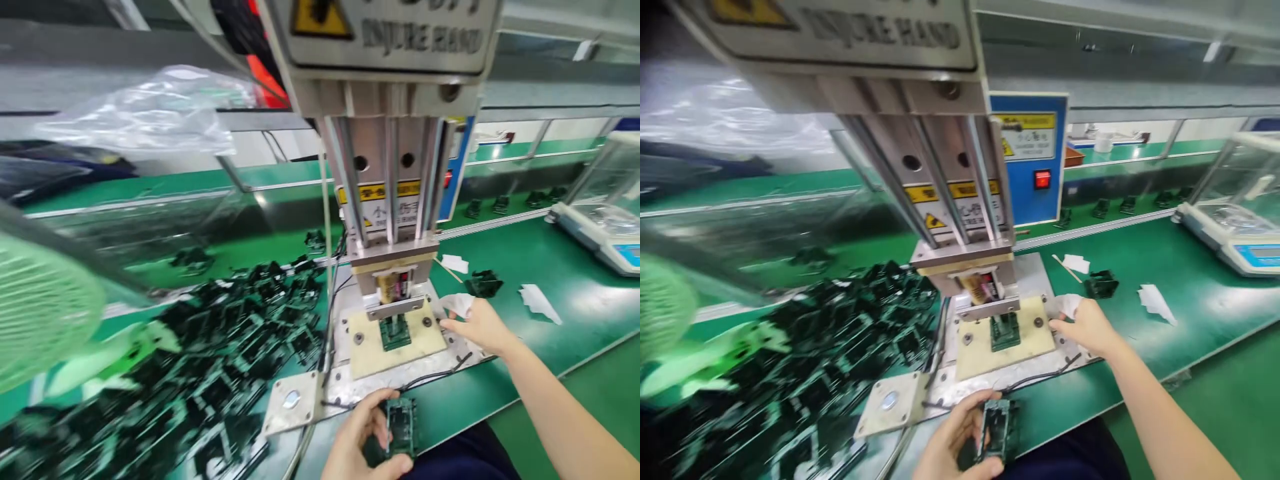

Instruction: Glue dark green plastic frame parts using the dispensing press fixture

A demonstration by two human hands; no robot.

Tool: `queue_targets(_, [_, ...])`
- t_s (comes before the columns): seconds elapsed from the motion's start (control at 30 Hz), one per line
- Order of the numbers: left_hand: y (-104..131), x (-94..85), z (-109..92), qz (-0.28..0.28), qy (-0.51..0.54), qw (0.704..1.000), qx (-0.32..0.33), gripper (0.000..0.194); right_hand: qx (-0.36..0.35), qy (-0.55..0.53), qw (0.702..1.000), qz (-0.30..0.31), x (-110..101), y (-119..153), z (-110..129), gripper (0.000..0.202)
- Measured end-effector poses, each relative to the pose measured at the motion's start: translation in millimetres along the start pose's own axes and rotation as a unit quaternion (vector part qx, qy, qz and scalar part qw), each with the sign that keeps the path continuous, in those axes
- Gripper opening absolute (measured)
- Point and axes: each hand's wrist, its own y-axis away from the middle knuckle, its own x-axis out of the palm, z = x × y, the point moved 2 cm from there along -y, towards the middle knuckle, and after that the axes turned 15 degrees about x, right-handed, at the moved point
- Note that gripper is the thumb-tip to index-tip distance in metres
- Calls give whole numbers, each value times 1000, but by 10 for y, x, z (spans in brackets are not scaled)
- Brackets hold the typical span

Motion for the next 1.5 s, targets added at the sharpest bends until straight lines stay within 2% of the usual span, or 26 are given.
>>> queue_targets(0.13, [5,3,-90,38,-2,999,-5,74,12,50,998,-20,-49,24,-74,30])
queue_targets(0.23, [9,0,-113,37,4,999,-7,78,27,114,992,-38,-67,26,-116,37])
queue_targets(0.33, [16,4,-102,39,-4,999,-10,79,37,134,990,-38,-62,27,-109,39])
queue_targets(0.53, [14,-1,-82,44,-7,999,-13,81,64,136,988,-39,-56,37,-44,40])
queue_targets(0.8, [-20,-8,-145,43,3,999,-6,77,58,128,989,-47,-75,71,43,40])
queue_targets(1.1, [-39,1,-212,51,0,999,16,71,81,128,987,-54,-90,61,-16,40])
queue_targets(1.4, [-25,6,-190,50,-6,999,20,70,73,146,985,-54,-108,60,-57,39])
queue_targets(1.5, [-22,8,-174,38,-2,999,14,71,55,135,989,-39,-89,57,18,39])
